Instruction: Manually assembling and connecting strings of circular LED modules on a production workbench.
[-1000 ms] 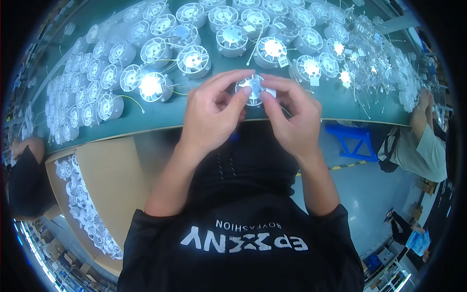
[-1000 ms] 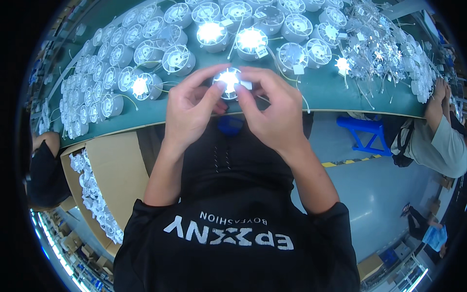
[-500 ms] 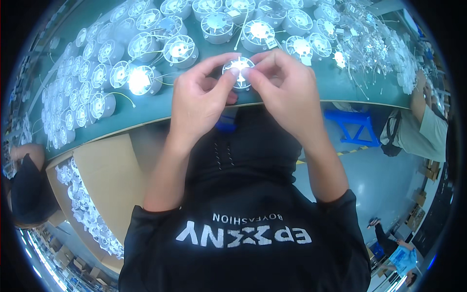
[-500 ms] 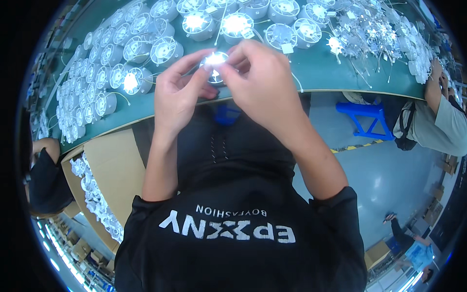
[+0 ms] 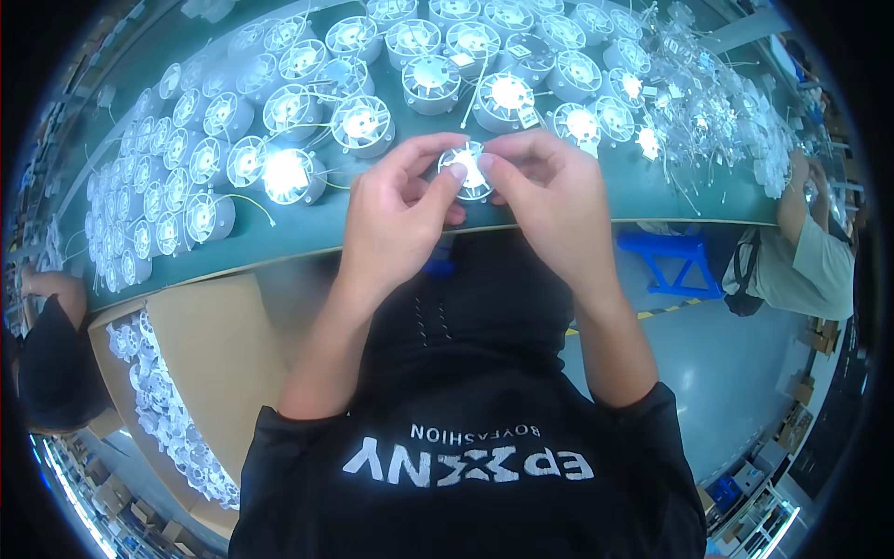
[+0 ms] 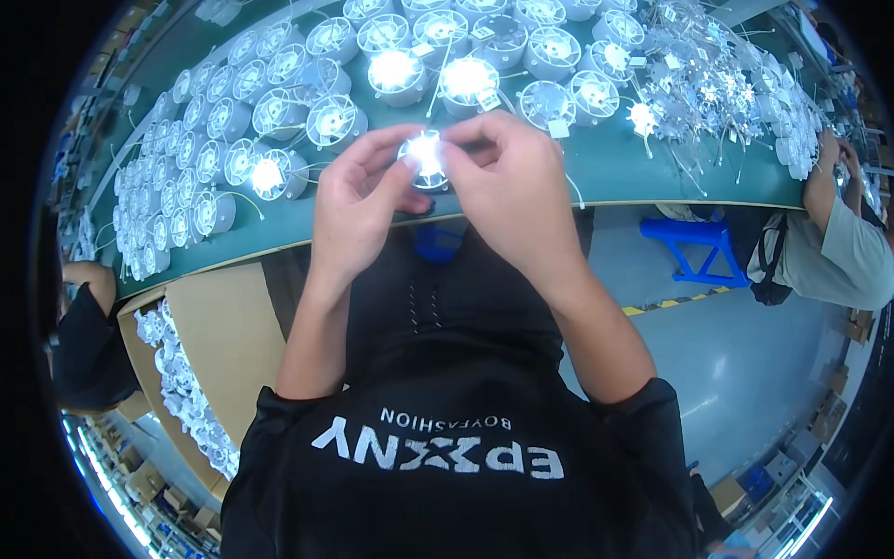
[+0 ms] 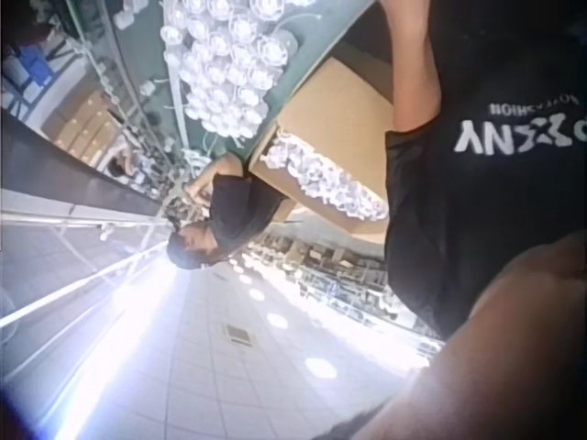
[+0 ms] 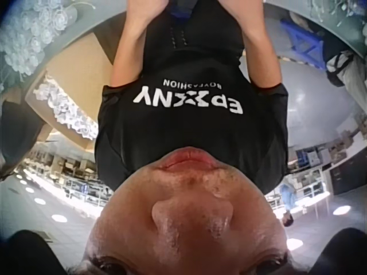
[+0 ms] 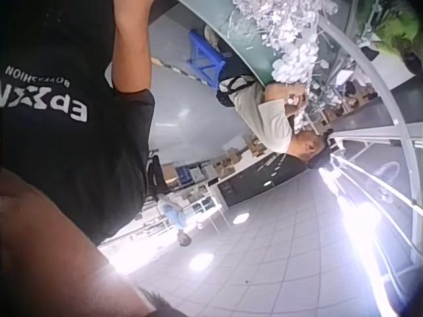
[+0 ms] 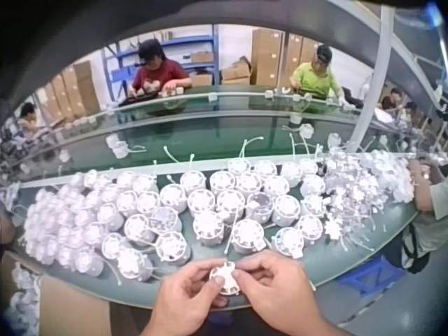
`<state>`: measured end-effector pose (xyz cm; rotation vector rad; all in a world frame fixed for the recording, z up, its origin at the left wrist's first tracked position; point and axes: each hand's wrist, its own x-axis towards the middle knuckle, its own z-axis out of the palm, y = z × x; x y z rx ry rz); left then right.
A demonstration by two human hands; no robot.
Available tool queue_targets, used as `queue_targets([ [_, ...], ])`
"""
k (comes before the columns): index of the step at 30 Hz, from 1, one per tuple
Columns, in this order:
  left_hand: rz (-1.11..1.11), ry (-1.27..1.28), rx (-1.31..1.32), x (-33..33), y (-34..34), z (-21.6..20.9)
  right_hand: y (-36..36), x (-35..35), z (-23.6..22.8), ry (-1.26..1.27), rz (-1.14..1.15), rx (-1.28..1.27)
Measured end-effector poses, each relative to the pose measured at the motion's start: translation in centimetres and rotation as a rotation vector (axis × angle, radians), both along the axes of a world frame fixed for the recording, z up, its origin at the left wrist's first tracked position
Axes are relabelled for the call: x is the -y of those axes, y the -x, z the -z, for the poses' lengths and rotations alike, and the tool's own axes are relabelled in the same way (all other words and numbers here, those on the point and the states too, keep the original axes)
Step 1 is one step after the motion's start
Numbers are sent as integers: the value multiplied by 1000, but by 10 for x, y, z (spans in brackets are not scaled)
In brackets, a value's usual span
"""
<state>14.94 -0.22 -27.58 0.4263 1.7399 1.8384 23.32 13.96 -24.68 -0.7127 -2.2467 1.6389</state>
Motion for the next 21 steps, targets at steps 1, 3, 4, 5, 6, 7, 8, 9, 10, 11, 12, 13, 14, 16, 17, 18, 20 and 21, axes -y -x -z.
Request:
queue_targets([
  [1, -1, -2, -3, 0, 1, 0, 1, 0, 0, -2, -1, -3],
  [3, 10, -1, -6, 0, 2, 1, 1, -2, 5, 15, -9, -26],
  [4, 15, 0, -7, 0, 2, 1, 2, -3, 7, 23, -14, -38],
  [5, 20, 0, -9, 0, 3, 0, 3, -4, 7, 31, -19, -50],
  [6, 21, -2, -10, -1, 3, 1, 4, -4, 7, 29, -17, -51],
  [7, 16, 3, -2, -2, 3, 0, 4, -5, 5, 51, -6, -26],
  [8, 11, 8, 5, -3, 3, 0, 5, -6, 2, 71, 6, -2],
  [9, 6, 11, 11, -4, 3, -2, 6, -7, -1, 90, 17, 21],
  [10, 0, 11, 16, -5, 3, -4, 7, -7, -4, 106, 27, 43],
  [11, 15, 30, 2, -5, 4, -7, 6, -6, -9, 91, 34, 33],
  [12, 29, 45, -15, -3, 4, -10, 6, -3, -15, 53, -16, 91],
  [13, 40, 12, -31, -2, 5, -8, 9, -5, -19, 2, -59, 146],
  [14, 45, 39, -39, 1, 5, -5, 12, -8, -23, -53, -99, 202],
  [16, 52, 28, -68, -1, 5, -7, 20, -19, -36, -145, -126, 244],
  [17, 59, 2, -20, -4, 5, -10, 24, -25, -43, -231, -231, 276],
  [18, 66, -14, 30, -3, 4, -11, 29, -29, -45, -306, -338, 313],
  [20, 81, -39, 131, -1, 5, -11, 40, -37, -51, -455, -551, 394],
  [21, 86, -47, 149, -1, 5, -10, 47, -39, -56, -463, -607, 458],
])
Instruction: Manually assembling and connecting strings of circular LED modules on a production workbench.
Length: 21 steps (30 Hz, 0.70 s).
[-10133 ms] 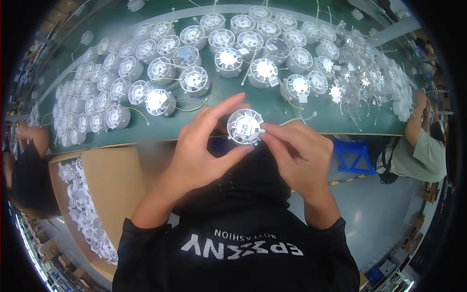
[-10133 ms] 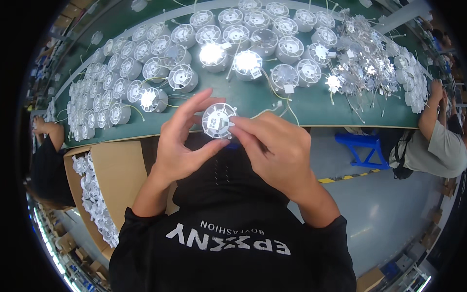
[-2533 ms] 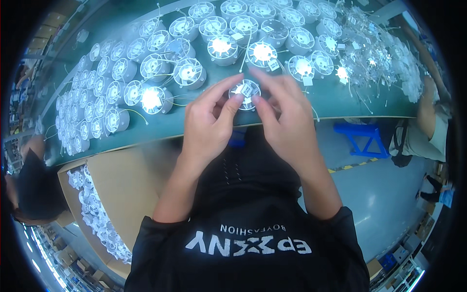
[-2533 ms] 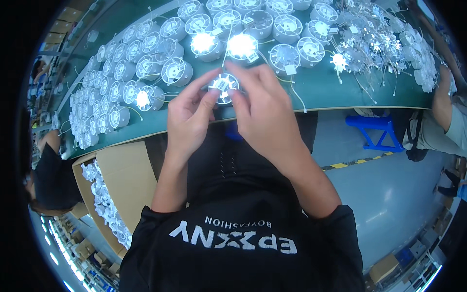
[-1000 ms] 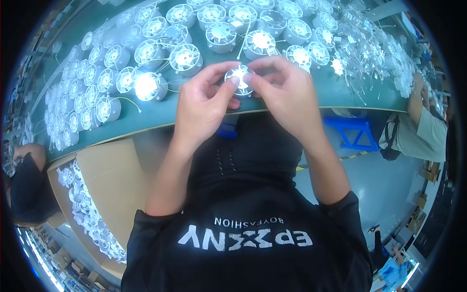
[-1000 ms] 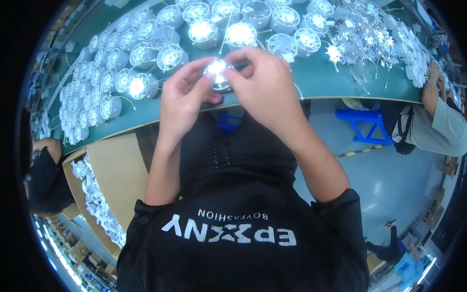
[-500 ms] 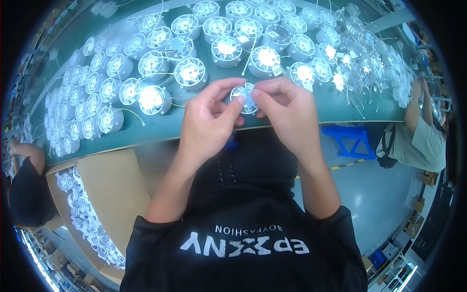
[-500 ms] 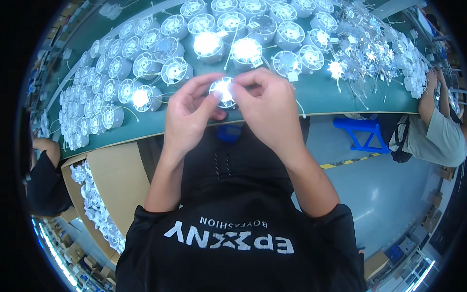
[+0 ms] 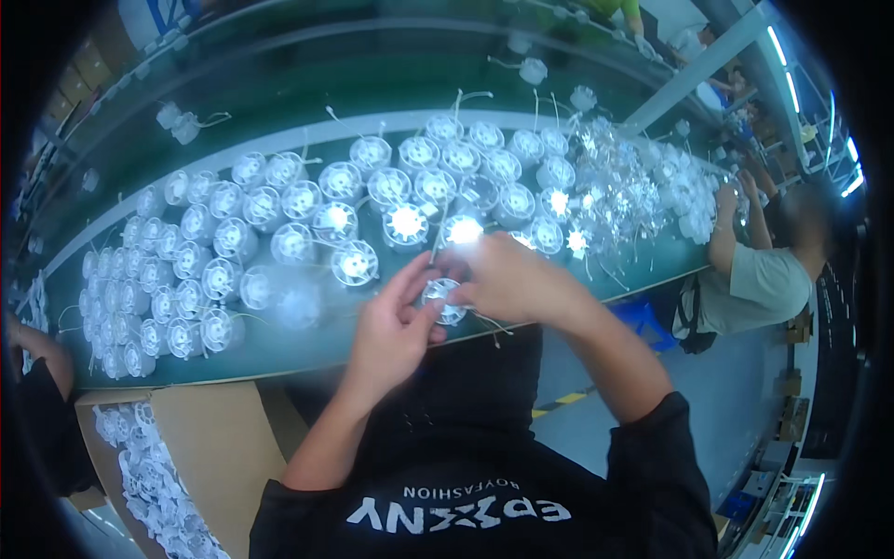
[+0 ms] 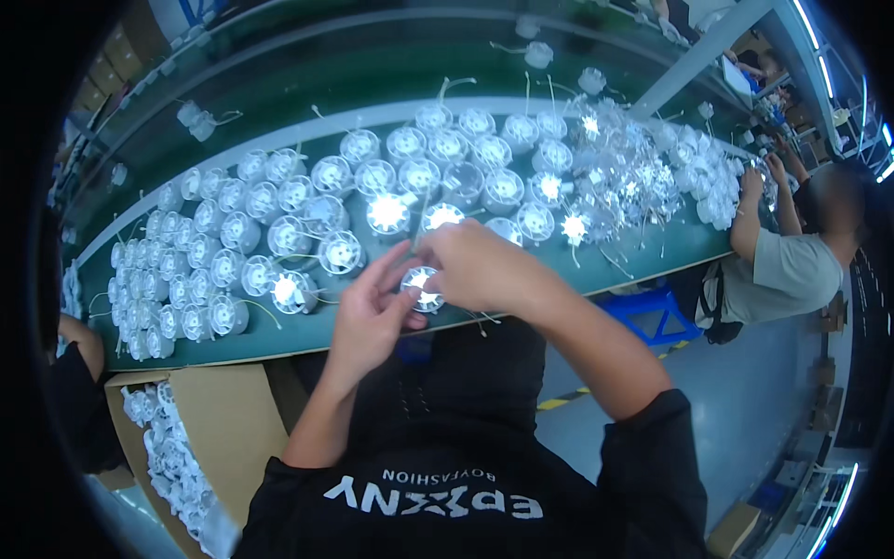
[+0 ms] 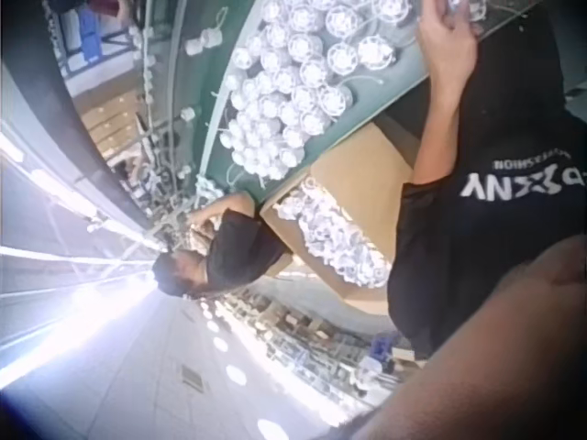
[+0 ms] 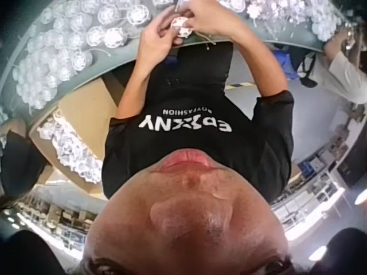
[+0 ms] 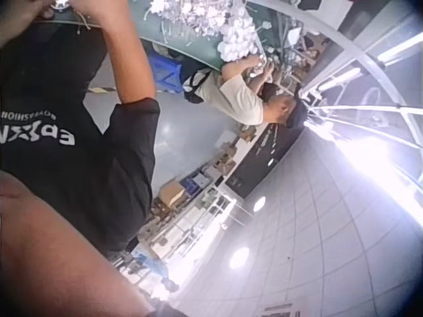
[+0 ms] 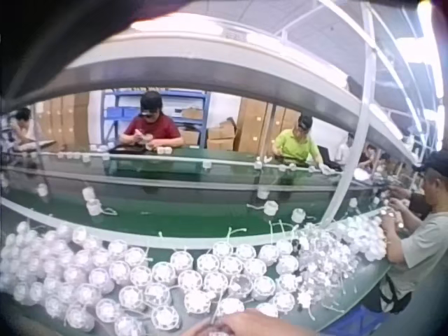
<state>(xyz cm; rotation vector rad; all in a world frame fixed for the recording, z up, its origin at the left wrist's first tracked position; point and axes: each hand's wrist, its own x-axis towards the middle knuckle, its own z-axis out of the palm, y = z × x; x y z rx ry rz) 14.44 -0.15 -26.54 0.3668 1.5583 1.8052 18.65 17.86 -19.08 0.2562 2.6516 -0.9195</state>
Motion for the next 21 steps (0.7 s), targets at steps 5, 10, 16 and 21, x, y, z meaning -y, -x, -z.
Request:
queue_targets([
  [5, 84, 17, -267, 2, -1, 17, -3, -1, 5, -38, 48, 19],
  [10, 86, 24, -383, -1, -2, 15, 0, 4, -15, -130, -61, 101],
  [16, 211, 43, -393, 1, 5, 8, 3, -6, -9, -174, -175, 151],
  [21, 276, -16, -405, 8, 13, 14, 10, 3, -16, -200, -189, 246],
])
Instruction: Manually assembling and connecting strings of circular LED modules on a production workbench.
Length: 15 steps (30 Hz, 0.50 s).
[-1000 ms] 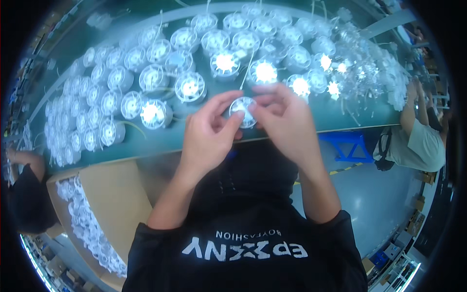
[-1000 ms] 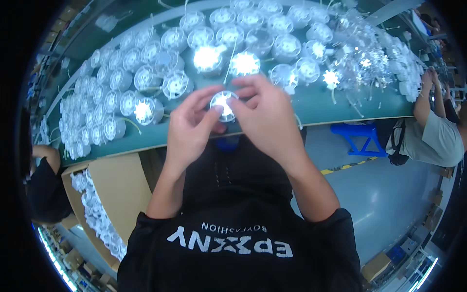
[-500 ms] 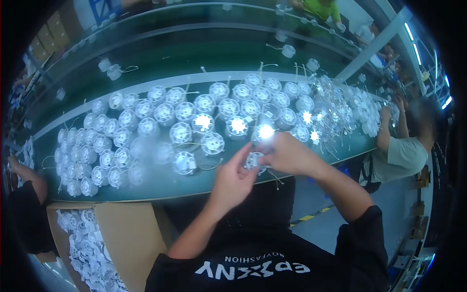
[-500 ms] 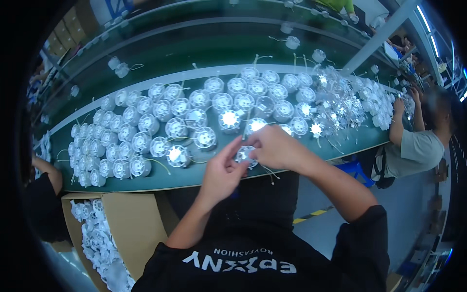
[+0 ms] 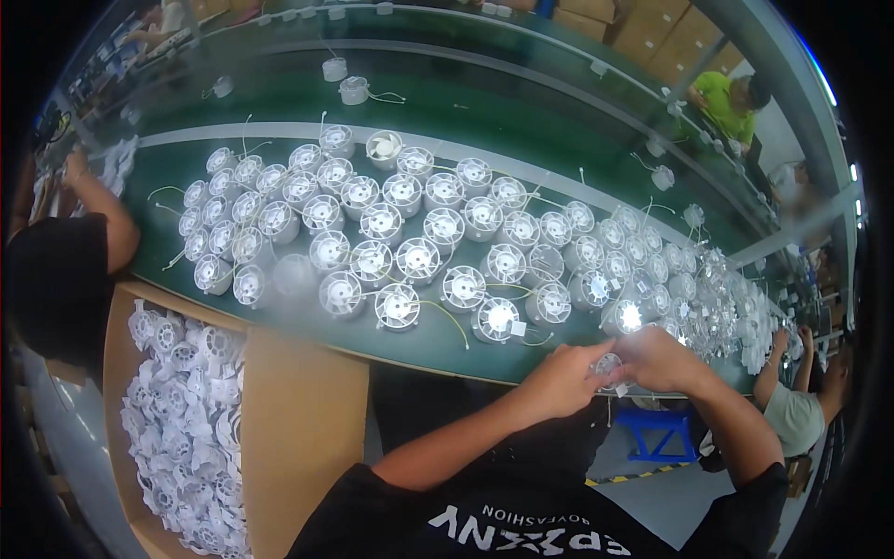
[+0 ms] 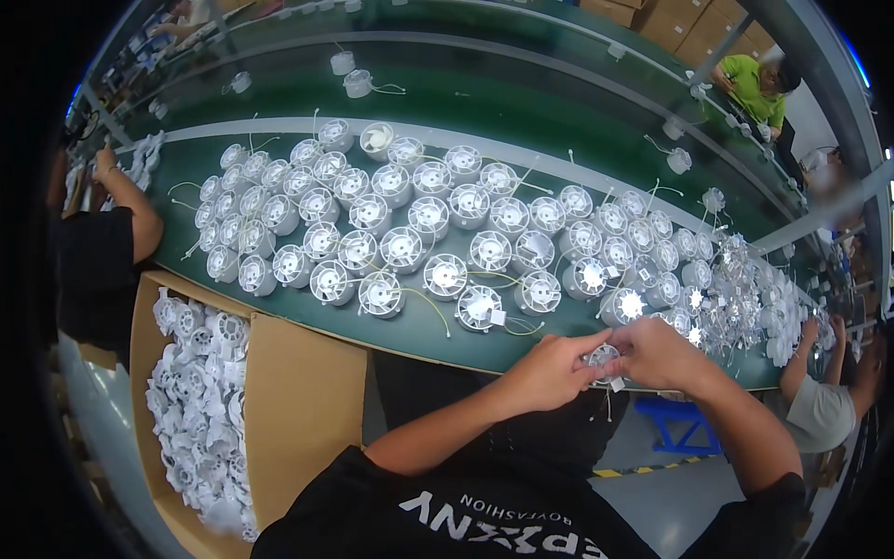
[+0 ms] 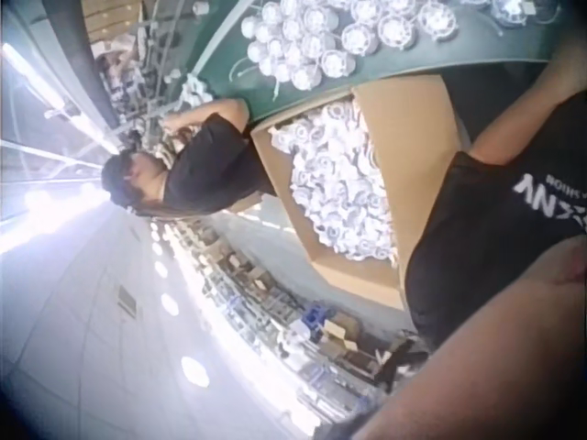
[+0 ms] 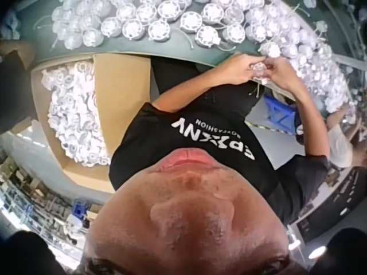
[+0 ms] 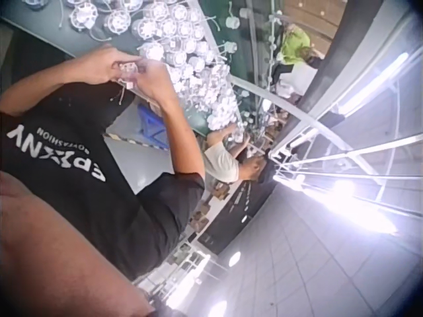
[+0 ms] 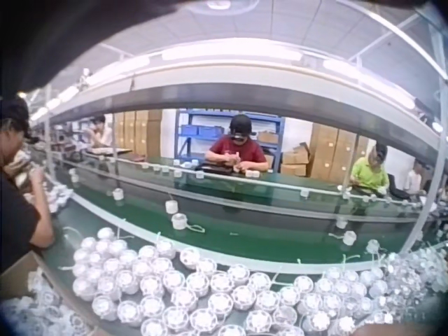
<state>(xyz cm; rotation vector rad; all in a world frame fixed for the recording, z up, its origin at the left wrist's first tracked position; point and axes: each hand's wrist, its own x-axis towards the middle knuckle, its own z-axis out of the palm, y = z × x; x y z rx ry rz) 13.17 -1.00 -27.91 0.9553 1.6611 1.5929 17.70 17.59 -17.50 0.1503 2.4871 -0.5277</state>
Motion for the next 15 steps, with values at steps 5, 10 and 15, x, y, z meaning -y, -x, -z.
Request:
queue_targets([
  [5, -72, -138, -90, 6, -7, 1, 3, 2, 1, -76, -33, 4],
  [10, -275, -333, -345, -13, -26, 27, -1, -2, 5, -36, 9, -50],
  [15, -539, -480, -838, 39, 26, -97, 0, 1, 9, -1, 20, -135],
])
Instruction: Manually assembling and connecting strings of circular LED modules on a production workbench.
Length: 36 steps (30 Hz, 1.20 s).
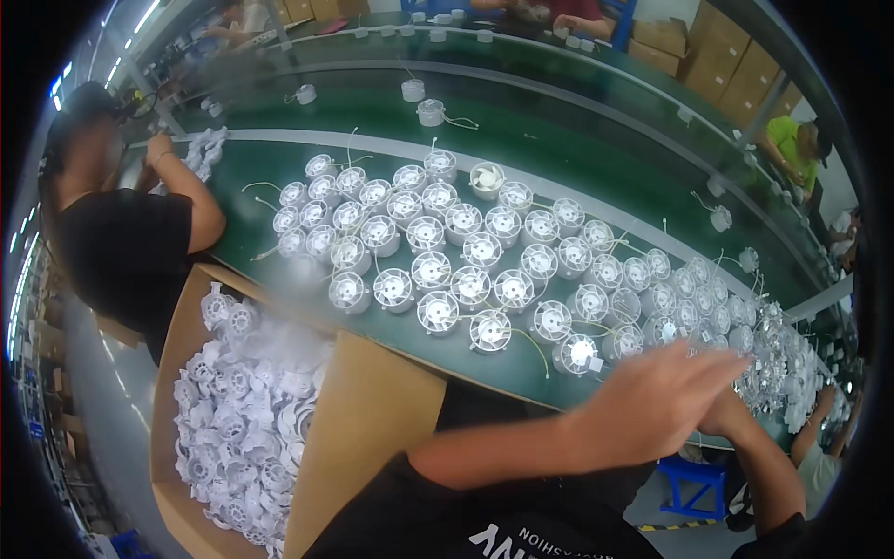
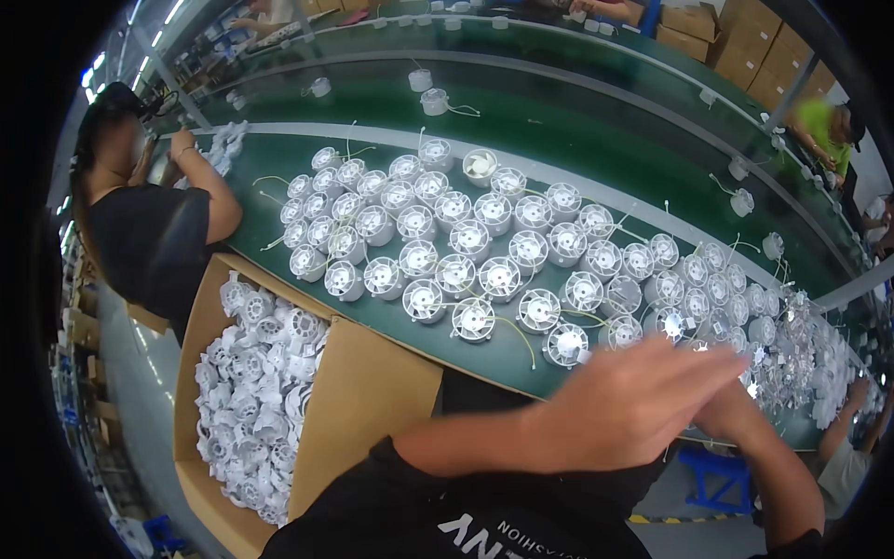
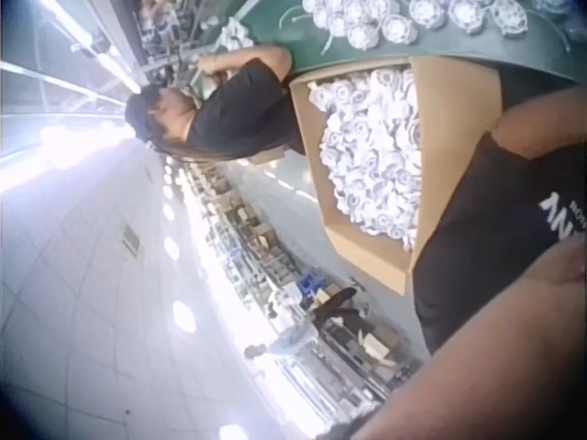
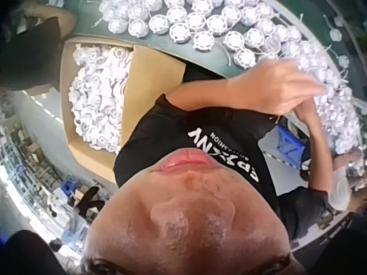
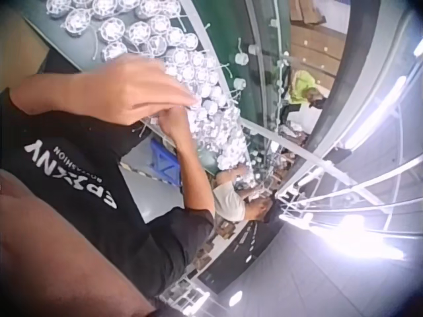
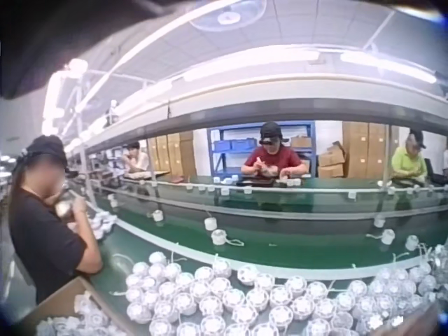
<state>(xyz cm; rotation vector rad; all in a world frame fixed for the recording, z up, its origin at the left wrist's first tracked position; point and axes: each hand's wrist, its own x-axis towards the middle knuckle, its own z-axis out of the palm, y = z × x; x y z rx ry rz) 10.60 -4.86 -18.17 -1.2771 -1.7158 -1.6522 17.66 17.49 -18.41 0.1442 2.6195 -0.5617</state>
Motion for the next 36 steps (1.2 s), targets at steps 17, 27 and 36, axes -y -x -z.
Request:
queue_targets([
  [17, -858, 1198, 184, 237, 578, 92, -7, -8, -20, -263, 246, 248],
  [27, -680, 1051, 55, 396, 707, 121, -2, -2, -15, -3, 394, 98],
  [36, -409, 1127, 235, 266, 421, 54, 3, -18, -14, 62, 313, 57],
])
